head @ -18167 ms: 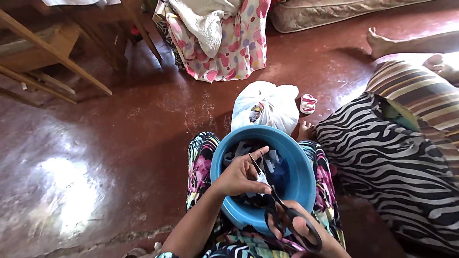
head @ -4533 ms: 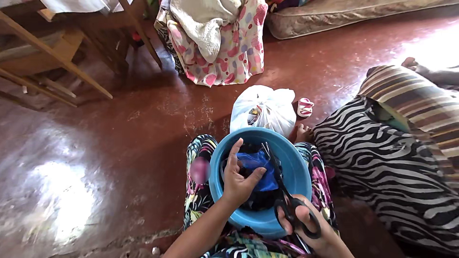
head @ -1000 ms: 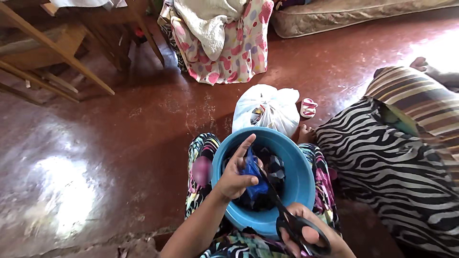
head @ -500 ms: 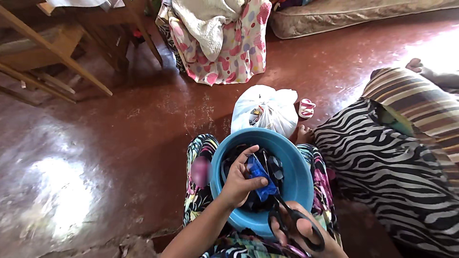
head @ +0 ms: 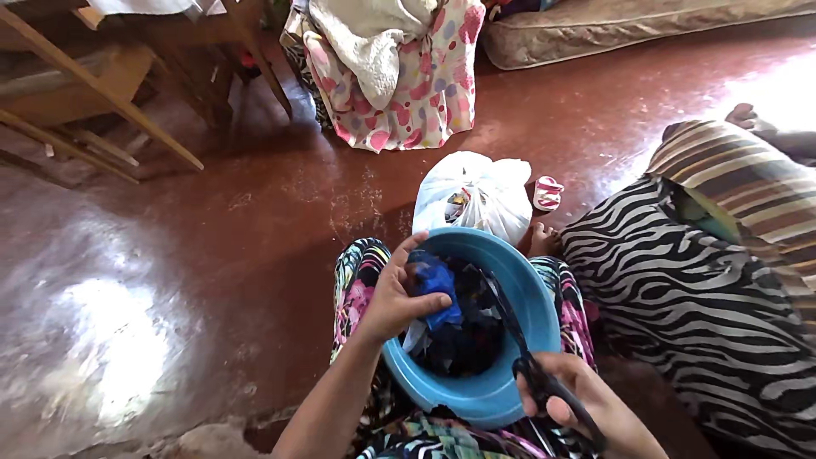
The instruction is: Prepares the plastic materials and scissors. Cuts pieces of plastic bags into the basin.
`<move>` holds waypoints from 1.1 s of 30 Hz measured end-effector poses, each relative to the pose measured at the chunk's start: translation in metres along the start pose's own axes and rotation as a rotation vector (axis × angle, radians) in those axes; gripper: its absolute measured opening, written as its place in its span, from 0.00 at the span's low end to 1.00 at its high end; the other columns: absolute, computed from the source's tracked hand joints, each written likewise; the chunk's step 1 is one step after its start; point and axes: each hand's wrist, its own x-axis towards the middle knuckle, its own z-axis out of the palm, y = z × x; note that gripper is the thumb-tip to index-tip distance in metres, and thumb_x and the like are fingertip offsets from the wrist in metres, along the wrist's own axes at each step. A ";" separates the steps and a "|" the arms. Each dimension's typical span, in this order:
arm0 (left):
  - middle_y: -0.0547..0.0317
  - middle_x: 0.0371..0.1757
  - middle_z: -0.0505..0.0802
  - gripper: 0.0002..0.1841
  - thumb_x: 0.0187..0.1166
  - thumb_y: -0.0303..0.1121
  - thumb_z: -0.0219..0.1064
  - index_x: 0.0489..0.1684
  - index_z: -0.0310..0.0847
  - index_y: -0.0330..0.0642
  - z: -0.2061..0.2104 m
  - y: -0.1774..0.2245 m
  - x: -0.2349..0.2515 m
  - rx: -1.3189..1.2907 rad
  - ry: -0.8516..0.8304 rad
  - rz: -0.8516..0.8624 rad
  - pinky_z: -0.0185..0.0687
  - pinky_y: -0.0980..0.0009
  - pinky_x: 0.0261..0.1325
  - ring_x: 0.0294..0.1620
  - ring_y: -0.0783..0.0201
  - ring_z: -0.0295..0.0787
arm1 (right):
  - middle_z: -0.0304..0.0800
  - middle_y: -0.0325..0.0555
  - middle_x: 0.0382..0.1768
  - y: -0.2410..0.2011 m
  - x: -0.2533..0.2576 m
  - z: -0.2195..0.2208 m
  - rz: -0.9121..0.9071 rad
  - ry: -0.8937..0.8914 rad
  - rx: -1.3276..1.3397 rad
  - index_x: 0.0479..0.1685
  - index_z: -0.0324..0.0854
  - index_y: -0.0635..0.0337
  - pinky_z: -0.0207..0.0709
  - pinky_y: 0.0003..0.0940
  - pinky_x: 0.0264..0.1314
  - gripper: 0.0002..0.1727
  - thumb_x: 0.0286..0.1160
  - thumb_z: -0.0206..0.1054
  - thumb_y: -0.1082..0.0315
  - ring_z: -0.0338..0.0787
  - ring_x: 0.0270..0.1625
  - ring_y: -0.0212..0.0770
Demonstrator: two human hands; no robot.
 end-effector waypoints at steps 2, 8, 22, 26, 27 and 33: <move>0.69 0.50 0.95 0.49 0.60 0.20 0.80 0.85 0.49 0.34 -0.010 0.011 0.005 0.068 -0.081 0.016 0.90 0.72 0.60 0.49 0.74 0.94 | 0.90 0.21 0.27 -0.002 -0.005 -0.005 0.062 0.019 -0.104 0.36 0.87 0.47 0.75 0.12 0.28 0.29 0.61 0.73 0.30 0.83 0.27 0.13; 0.60 0.59 0.94 0.54 0.63 0.23 0.80 0.90 0.41 0.29 -0.016 0.025 0.023 0.190 -0.340 0.019 0.87 0.69 0.67 0.59 0.69 0.93 | 0.86 0.22 0.22 -0.006 -0.004 -0.001 0.190 0.026 -0.266 0.34 0.86 0.54 0.74 0.13 0.28 0.37 0.52 0.75 0.26 0.81 0.25 0.14; 0.54 0.77 0.83 0.62 0.58 0.21 0.81 0.94 0.31 0.37 -0.019 0.029 0.036 0.265 -0.388 -0.075 0.91 0.72 0.56 0.59 0.70 0.92 | 0.85 0.24 0.22 -0.004 -0.004 -0.001 0.167 0.036 -0.332 0.32 0.86 0.56 0.71 0.13 0.26 0.40 0.52 0.71 0.22 0.79 0.24 0.14; 0.54 0.76 0.84 0.62 0.59 0.22 0.81 0.94 0.33 0.37 -0.017 0.029 0.037 0.282 -0.389 -0.057 0.90 0.73 0.58 0.61 0.71 0.91 | 0.85 0.23 0.22 -0.003 -0.002 0.001 0.180 0.042 -0.332 0.32 0.86 0.56 0.72 0.13 0.27 0.40 0.52 0.71 0.22 0.79 0.24 0.13; 0.54 0.76 0.84 0.61 0.58 0.21 0.81 0.94 0.33 0.37 -0.015 0.029 0.036 0.305 -0.385 -0.059 0.89 0.74 0.58 0.60 0.71 0.91 | 0.86 0.23 0.22 -0.004 -0.002 0.002 0.175 0.031 -0.307 0.32 0.86 0.56 0.72 0.13 0.27 0.40 0.53 0.72 0.23 0.80 0.25 0.13; 0.51 0.77 0.83 0.60 0.57 0.21 0.81 0.94 0.38 0.37 -0.008 0.028 0.037 0.373 -0.394 -0.088 0.89 0.75 0.53 0.57 0.72 0.91 | 0.86 0.23 0.23 -0.002 0.001 0.004 0.148 -0.003 -0.253 0.33 0.85 0.55 0.72 0.13 0.27 0.38 0.54 0.73 0.24 0.80 0.25 0.13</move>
